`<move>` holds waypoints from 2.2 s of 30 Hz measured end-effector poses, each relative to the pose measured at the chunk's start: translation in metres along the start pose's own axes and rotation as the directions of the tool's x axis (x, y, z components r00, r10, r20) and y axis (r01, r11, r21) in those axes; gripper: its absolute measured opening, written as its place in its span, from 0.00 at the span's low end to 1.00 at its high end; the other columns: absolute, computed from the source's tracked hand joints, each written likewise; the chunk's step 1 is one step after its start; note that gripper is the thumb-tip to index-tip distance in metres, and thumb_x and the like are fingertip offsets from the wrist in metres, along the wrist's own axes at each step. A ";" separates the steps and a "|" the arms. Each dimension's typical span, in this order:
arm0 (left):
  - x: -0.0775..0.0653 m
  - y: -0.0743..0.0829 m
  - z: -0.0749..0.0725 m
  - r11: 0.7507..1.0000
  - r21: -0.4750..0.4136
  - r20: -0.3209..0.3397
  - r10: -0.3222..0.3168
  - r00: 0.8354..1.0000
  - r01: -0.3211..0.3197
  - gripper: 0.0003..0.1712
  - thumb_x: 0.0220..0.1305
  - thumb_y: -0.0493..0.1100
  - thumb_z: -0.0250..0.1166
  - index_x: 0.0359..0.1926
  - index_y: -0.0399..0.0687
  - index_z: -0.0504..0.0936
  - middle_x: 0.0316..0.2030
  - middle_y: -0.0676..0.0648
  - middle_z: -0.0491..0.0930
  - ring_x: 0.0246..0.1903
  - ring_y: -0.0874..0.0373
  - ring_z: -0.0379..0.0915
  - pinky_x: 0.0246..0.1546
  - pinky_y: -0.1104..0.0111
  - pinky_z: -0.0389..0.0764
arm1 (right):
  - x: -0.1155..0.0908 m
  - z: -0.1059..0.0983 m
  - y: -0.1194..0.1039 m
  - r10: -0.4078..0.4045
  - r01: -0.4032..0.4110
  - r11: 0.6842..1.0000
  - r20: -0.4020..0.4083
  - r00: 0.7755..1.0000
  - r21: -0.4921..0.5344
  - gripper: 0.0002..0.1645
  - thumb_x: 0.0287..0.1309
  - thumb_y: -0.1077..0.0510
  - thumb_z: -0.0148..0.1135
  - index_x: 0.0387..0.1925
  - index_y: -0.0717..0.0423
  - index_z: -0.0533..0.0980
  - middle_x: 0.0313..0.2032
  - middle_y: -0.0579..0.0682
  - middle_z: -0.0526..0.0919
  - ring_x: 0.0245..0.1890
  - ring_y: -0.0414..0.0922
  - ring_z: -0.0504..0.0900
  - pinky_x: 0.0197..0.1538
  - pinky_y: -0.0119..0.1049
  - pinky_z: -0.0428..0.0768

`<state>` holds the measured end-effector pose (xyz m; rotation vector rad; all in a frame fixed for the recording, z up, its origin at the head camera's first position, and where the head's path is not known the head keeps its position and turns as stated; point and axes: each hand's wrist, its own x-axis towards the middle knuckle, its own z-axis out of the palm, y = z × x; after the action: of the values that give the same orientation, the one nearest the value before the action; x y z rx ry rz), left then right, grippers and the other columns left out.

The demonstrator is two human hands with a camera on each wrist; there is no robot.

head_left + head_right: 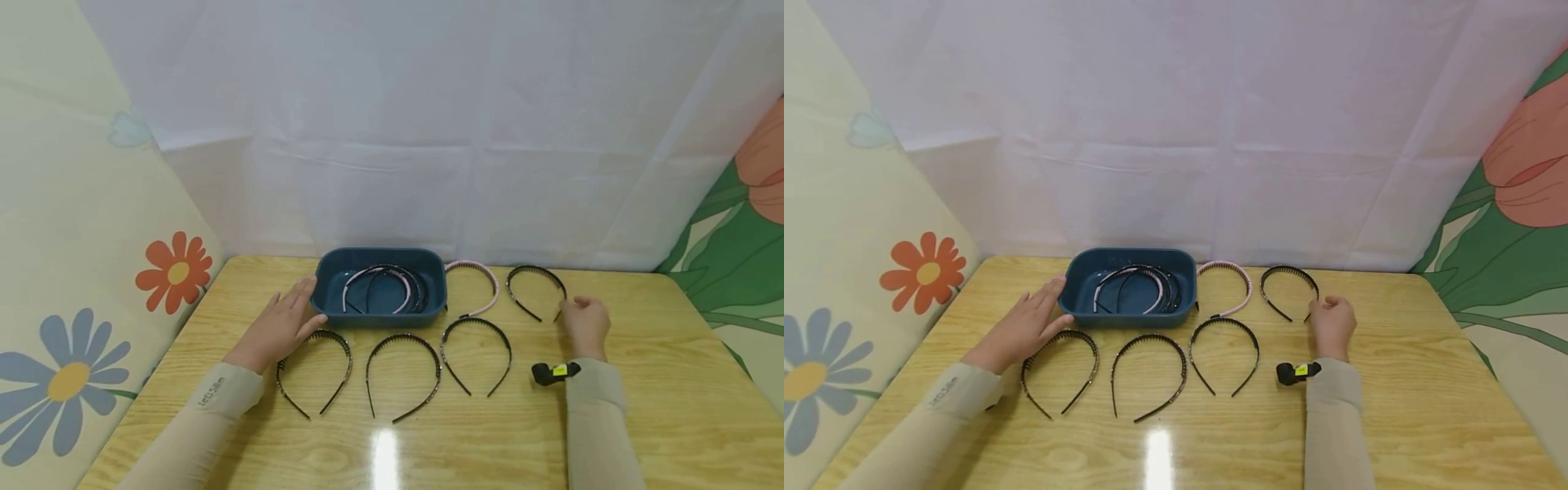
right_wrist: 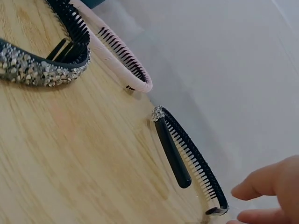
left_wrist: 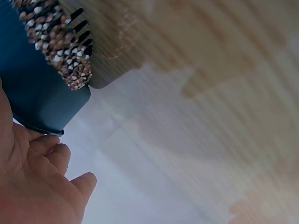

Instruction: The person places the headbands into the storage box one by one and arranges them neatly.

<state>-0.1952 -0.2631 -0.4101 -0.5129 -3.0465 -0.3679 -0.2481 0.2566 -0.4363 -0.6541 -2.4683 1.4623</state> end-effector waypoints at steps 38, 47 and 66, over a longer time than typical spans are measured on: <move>-0.002 -0.001 0.001 1.000 -0.006 0.004 -0.012 1.000 0.012 0.46 0.79 0.60 0.49 0.80 0.34 0.43 0.79 0.34 0.45 0.78 0.38 0.40 0.73 0.37 0.44 | 0.002 -0.008 -0.006 -0.062 0.085 0.980 0.127 0.990 -0.179 0.25 0.64 0.58 0.61 0.51 0.78 0.78 0.41 0.70 0.85 0.44 0.65 0.82 0.53 0.57 0.79; 0.000 0.000 0.000 1.000 -0.013 0.010 -0.012 1.000 0.012 0.47 0.79 0.61 0.49 0.80 0.36 0.43 0.79 0.35 0.44 0.78 0.38 0.40 0.73 0.37 0.43 | 0.005 -0.017 -0.009 0.084 -0.112 0.987 0.223 0.971 0.116 0.17 0.62 0.61 0.59 0.46 0.72 0.82 0.17 0.40 0.82 0.21 0.35 0.80 0.30 0.26 0.79; -0.001 0.004 -0.004 1.000 -0.016 0.016 -0.007 1.000 0.007 0.47 0.79 0.60 0.50 0.80 0.35 0.43 0.79 0.34 0.45 0.78 0.37 0.40 0.73 0.37 0.43 | 0.003 -0.025 -0.016 0.064 -0.234 0.880 0.386 0.920 0.412 0.30 0.67 0.71 0.58 0.66 0.80 0.62 0.29 0.46 0.83 0.29 0.37 0.86 0.38 0.30 0.86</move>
<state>-0.1935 -0.2607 -0.4059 -0.5086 -3.0635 -0.3914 -0.2452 0.2709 -0.4104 -0.5258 -2.2044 2.3067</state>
